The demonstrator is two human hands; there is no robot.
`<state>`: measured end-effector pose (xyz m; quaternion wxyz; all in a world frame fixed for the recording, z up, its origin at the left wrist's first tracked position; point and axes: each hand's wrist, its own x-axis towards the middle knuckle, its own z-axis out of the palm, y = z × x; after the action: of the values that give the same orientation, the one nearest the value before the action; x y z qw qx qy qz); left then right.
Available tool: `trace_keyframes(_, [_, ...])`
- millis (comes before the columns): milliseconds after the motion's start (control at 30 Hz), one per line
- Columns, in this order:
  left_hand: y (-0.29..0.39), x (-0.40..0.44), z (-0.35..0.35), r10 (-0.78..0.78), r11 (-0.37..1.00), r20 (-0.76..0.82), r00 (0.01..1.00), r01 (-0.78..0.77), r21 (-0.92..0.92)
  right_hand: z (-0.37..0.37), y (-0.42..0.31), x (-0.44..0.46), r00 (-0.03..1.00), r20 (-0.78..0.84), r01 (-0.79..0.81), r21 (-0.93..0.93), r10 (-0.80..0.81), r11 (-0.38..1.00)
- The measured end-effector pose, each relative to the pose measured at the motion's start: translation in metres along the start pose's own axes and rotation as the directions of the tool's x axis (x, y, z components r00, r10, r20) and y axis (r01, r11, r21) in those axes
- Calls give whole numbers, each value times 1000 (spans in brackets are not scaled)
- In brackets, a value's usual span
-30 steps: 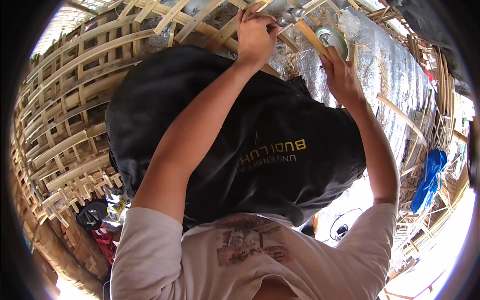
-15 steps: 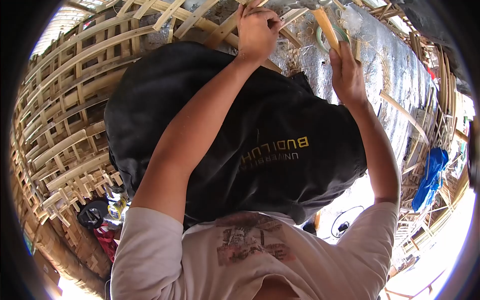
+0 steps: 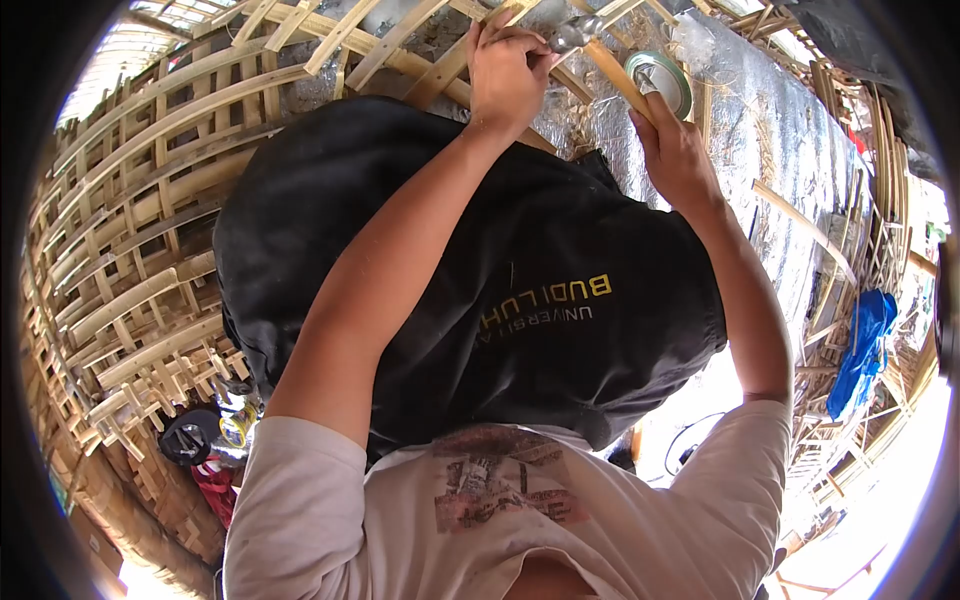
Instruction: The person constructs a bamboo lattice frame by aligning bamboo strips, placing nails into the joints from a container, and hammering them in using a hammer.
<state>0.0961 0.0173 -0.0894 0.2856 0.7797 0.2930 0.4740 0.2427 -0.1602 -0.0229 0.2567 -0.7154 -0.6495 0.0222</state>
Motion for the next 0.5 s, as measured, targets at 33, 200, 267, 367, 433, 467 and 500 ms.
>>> trace_keyframes(33, [0, 0, 1, -15, 1000, -4, 1000, 15, -22, -1, 4, -1, 999, 6, -38, 5, 38, 999])
trace_keyframes(200, [-9, -2, -2, -39, 996, 181, 983, 24, 85, -17, 0, 8, 967, 32, -252, 24, 251, 967])
trace_keyframes(267, [-7, -4, 6, -67, 995, 102, 993, 59, 83, -21, 5, 9, 952, 31, -306, 32, 305, 952])
trace_keyframes(367, [-12, -4, 8, -50, 992, 113, 992, 37, 117, -20, 17, 7, 927, 35, -373, -1, 373, 928])
trace_keyframes(433, [-12, -3, 7, -42, 994, 105, 994, 31, 105, -20, 19, 7, 906, 61, -420, -4, 419, 908])
trace_keyframes(467, [-12, -4, 7, -42, 994, 105, 994, 31, 103, -20, 20, 6, 903, 80, -424, -1, 422, 906])
trace_keyframes(500, [-11, -3, 6, -41, 994, 105, 994, 30, 101, -18, 24, 5, 913, 78, -400, -6, 399, 916])
